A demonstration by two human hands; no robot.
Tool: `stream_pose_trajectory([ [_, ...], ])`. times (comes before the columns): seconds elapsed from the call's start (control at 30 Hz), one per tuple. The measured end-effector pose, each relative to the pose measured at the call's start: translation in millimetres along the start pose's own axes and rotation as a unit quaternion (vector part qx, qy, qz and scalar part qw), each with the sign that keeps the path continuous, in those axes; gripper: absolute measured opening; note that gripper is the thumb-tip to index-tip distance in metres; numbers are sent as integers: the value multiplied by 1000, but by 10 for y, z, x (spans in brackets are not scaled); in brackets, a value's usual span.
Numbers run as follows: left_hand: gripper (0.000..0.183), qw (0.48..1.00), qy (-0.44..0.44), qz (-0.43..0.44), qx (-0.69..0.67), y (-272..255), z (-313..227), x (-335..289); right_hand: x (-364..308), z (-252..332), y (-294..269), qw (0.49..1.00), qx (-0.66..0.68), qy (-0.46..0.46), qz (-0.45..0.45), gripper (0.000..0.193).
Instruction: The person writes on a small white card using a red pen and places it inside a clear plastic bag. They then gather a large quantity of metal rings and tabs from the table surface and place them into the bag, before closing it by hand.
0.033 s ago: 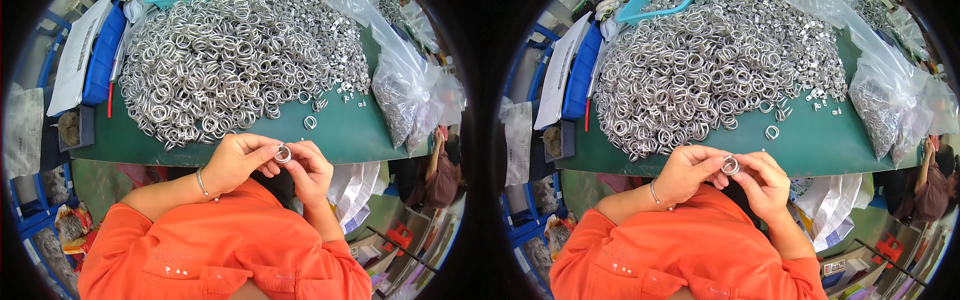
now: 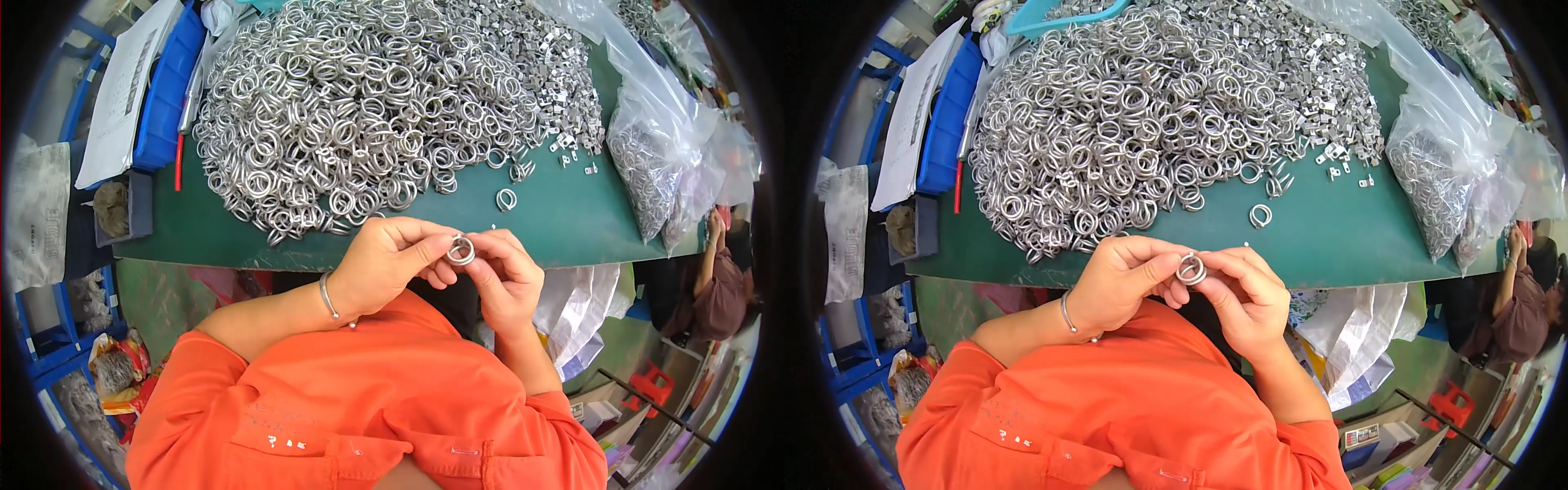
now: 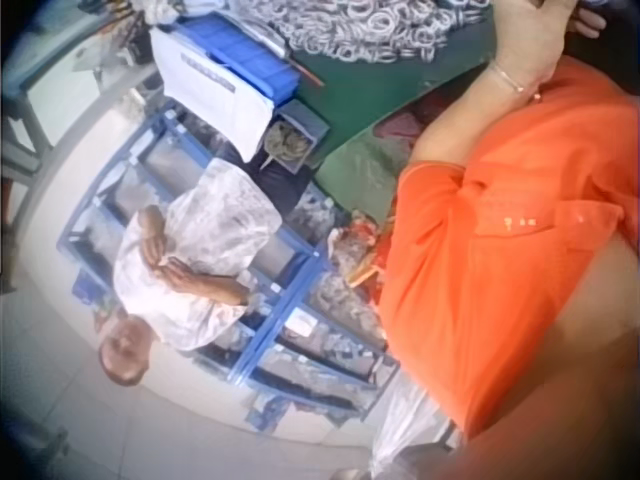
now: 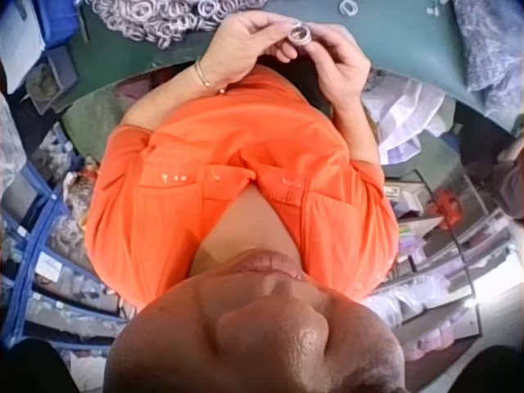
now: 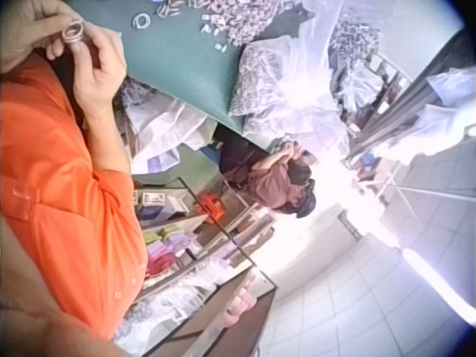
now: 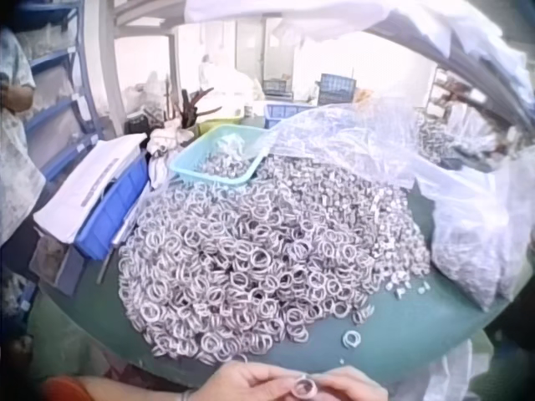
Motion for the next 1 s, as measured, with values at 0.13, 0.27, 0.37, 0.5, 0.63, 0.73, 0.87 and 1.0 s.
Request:
stream_pose_trajectory([
  [0.13, 22, 1000, 7, 18, 11, 19, -41, -15, -4, 26, -12, 999, -35, 5, -15, 16],
  [0.27, 23, 999, 13, 20, -22, 29, -19, -3, 10, 15, -9, 999, -37, 1, -27, 14],
  [0.37, 19, 1000, 0, 19, 14, 54, -52, -20, 4, 36, -27, 993, -105, -35, -36, 14],
  [0.5, 16, 1000, 13, 23, -12, 56, -13, -26, 18, 84, -74, 959, -239, -138, -65, 18],
  [0.63, 16, 1000, 16, 11, 7, -30, 1, -8, 222, -55, -313, 892, -423, -107, -114, 20],
  [0.73, 16, 999, 13, 15, 30, -5, 20, 1, 311, -156, -390, 880, -460, -72, -97, 18],
  [0.87, 17, 997, 42, 20, 66, -41, 73, 8, 245, -160, -333, 937, -340, -21, -70, 12],
  [1.0, 22, 985, 117, 23, 127, -43, 26, 23, 108, -6, -134, 992, -87, 71, 54, 7],
])
Point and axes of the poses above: each hand's wrist, its own x-axis towards the middle knuckle, its own y-axis out of the palm, z = x × y, the point moved 3 cm from there along x, towards the middle knuckle, and after that the axes turned 13 degrees about -x, right-handed, at the moved point
